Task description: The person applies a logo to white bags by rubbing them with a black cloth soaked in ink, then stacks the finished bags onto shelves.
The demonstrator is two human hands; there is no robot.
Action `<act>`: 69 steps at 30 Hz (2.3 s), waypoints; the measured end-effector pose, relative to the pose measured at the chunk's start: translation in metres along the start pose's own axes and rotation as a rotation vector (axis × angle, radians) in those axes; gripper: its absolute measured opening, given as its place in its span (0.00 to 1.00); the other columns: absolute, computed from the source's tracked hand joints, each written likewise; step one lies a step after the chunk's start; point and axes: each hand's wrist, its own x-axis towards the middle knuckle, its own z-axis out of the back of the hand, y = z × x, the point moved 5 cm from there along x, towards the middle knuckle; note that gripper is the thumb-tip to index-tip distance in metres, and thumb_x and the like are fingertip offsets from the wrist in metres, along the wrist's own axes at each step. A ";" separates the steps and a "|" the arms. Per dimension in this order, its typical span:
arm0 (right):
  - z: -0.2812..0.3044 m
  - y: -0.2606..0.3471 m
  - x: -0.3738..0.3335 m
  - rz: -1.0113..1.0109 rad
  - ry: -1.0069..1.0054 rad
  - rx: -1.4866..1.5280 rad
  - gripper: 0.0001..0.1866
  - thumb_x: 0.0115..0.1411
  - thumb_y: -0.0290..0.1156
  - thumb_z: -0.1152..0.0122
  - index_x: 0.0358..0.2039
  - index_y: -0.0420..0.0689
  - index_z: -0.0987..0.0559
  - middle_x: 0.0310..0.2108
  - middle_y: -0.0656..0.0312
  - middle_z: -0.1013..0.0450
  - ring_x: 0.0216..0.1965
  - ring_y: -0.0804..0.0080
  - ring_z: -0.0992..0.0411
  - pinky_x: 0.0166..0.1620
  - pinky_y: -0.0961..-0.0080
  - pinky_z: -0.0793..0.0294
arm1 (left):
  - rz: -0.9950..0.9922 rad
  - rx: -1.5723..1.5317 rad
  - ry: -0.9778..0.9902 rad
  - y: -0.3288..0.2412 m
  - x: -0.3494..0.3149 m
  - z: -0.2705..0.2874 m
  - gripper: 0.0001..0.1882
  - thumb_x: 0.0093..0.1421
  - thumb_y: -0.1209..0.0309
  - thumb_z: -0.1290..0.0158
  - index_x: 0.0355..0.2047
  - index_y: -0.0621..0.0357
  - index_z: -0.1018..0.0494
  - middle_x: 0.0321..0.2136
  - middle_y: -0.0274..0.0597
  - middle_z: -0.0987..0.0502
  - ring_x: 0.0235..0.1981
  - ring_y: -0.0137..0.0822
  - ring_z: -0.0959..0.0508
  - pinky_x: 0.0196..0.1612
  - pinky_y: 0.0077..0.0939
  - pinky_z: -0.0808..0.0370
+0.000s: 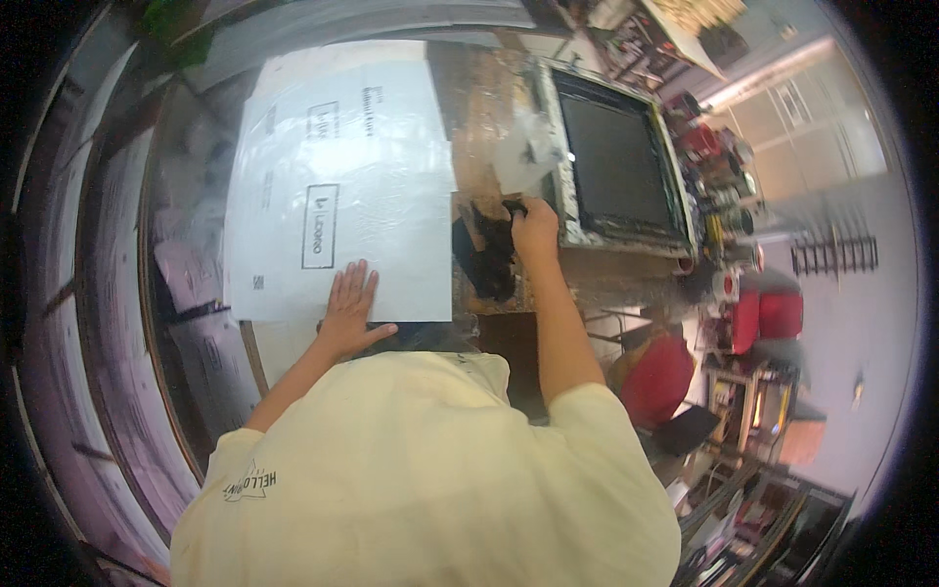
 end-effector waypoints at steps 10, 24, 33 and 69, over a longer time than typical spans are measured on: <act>-0.017 0.037 -0.028 -0.062 0.216 0.282 0.17 0.57 0.18 0.37 0.47 0.39 0.18 0.43 0.51 0.19 0.44 0.56 0.19 0.50 0.65 0.22 | 0.007 0.019 -0.006 0.004 0.000 -0.004 0.62 0.60 0.24 0.57 0.77 0.62 0.55 0.78 0.58 0.62 0.79 0.54 0.66 0.78 0.51 0.72; 0.081 0.006 -0.020 -0.212 0.117 0.739 0.16 0.63 0.17 0.42 0.52 0.33 0.22 0.46 0.56 0.21 0.48 0.69 0.23 0.55 0.73 0.27 | -0.008 0.030 -0.028 0.004 0.002 -0.007 0.62 0.59 0.23 0.56 0.77 0.61 0.53 0.78 0.55 0.62 0.79 0.52 0.67 0.78 0.50 0.71; 0.035 0.113 -0.018 -0.089 0.429 0.866 0.16 0.68 0.18 0.44 0.56 0.36 0.25 0.48 0.59 0.22 0.48 0.75 0.24 0.52 0.77 0.25 | -0.011 -0.008 -0.045 0.002 -0.001 -0.002 0.61 0.60 0.25 0.55 0.76 0.64 0.53 0.77 0.60 0.59 0.79 0.56 0.63 0.78 0.53 0.69; -0.181 0.130 -0.109 0.826 0.601 0.133 0.29 0.60 0.20 0.43 0.64 0.37 0.28 0.68 0.42 0.36 0.71 0.40 0.41 0.74 0.49 0.44 | 0.098 -0.049 0.345 0.010 0.001 -0.008 0.60 0.60 0.23 0.61 0.75 0.63 0.50 0.77 0.58 0.56 0.78 0.57 0.60 0.78 0.53 0.70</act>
